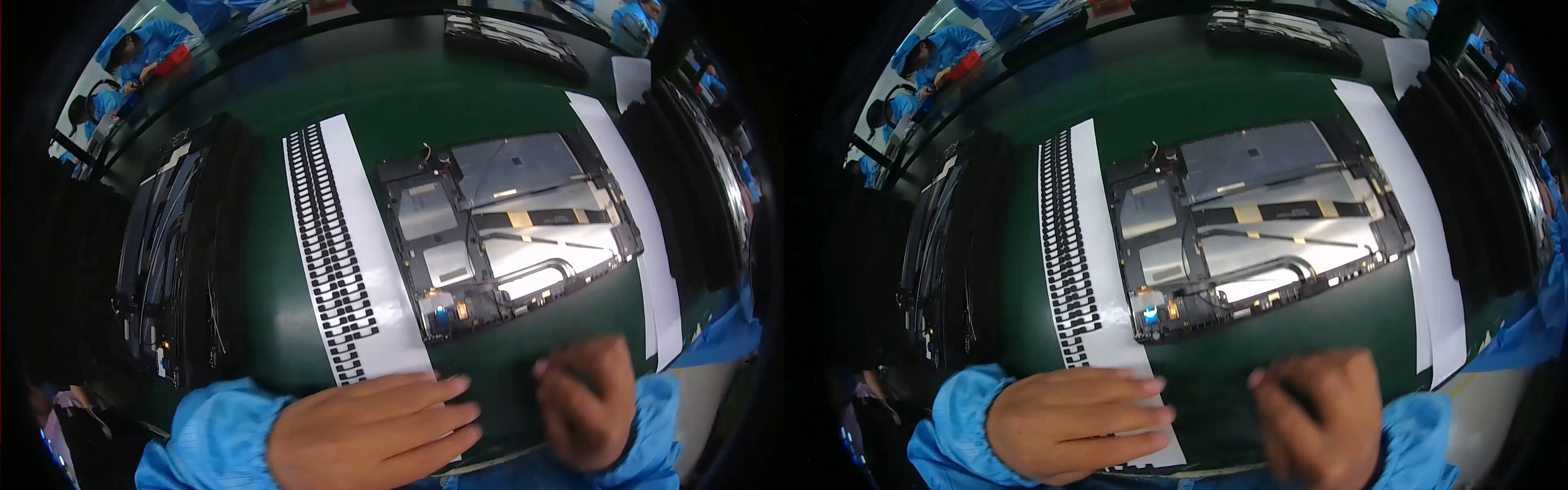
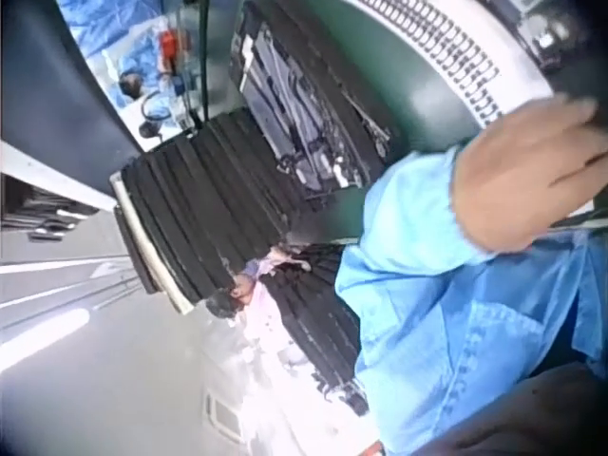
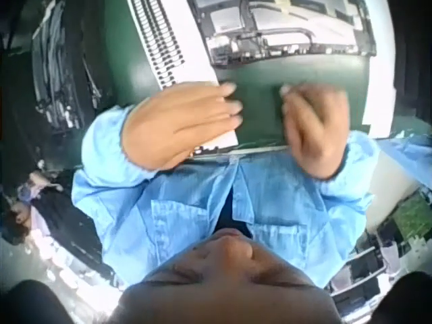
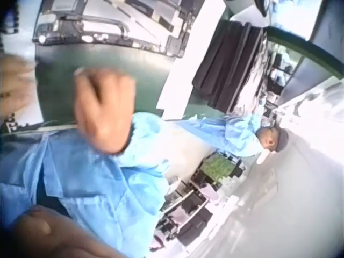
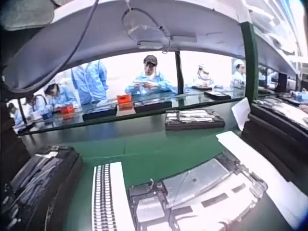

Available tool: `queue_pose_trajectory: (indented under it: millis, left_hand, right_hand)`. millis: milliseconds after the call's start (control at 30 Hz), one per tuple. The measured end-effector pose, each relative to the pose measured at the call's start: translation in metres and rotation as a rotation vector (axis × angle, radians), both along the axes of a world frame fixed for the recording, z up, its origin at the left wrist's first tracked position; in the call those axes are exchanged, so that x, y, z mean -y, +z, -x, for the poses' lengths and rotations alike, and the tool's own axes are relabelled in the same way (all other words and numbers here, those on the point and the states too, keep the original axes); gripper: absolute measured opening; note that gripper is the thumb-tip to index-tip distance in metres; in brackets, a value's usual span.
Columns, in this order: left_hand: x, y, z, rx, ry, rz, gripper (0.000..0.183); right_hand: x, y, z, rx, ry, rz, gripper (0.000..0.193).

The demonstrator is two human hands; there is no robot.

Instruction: The person assembles electronic devices by taking a device chassis, peeling adhesive strips from a backing sheet, applying them onto internal cables on the chassis by hand, and stacking the chassis.

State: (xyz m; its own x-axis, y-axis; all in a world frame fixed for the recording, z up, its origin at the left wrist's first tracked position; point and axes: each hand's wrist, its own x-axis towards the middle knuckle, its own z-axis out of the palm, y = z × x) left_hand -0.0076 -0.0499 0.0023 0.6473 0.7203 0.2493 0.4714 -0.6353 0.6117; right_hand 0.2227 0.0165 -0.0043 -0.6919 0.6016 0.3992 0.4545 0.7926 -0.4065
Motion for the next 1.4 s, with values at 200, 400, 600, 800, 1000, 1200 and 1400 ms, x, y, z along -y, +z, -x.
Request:
queue_pose_trajectory:
  millis: [200,400,600,800,1000,1200,1400]
  left_hand:
    - [0.027,-0.017,0.005,-0.263,0.216,0.166,0.041]
    - [0.033,-0.012,0.002,-0.238,0.233,0.100,0.042]
    - [0.034,-0.007,0.004,-0.300,0.199,0.117,0.043]
    - [0.034,-0.002,0.009,-0.159,0.162,0.096,0.037]
    - [-0.046,0.025,-0.059,-0.044,0.223,-0.287,0.038]
    - [-0.094,-0.026,-0.077,-0.156,0.201,-0.461,0.032]
    - [-0.095,-0.020,-0.077,-0.122,0.220,-0.378,0.036]
  right_hand:
    - [0.066,-0.021,0.027,-0.129,0.156,0.161,0.017]
    - [0.078,-0.022,0.038,-0.180,0.080,0.072,0.017]
    - [0.072,-0.029,0.041,-0.376,0.221,0.208,0.020]
    - [-0.003,0.013,-0.018,-0.362,-0.175,0.530,0.009]
    - [-0.077,0.006,-0.050,-0.658,-0.364,0.665,0.005]
    - [-0.079,-0.022,-0.046,-0.457,-0.265,0.606,0.007]
    - [-0.081,-0.021,-0.044,-0.477,-0.316,0.618,0.009]
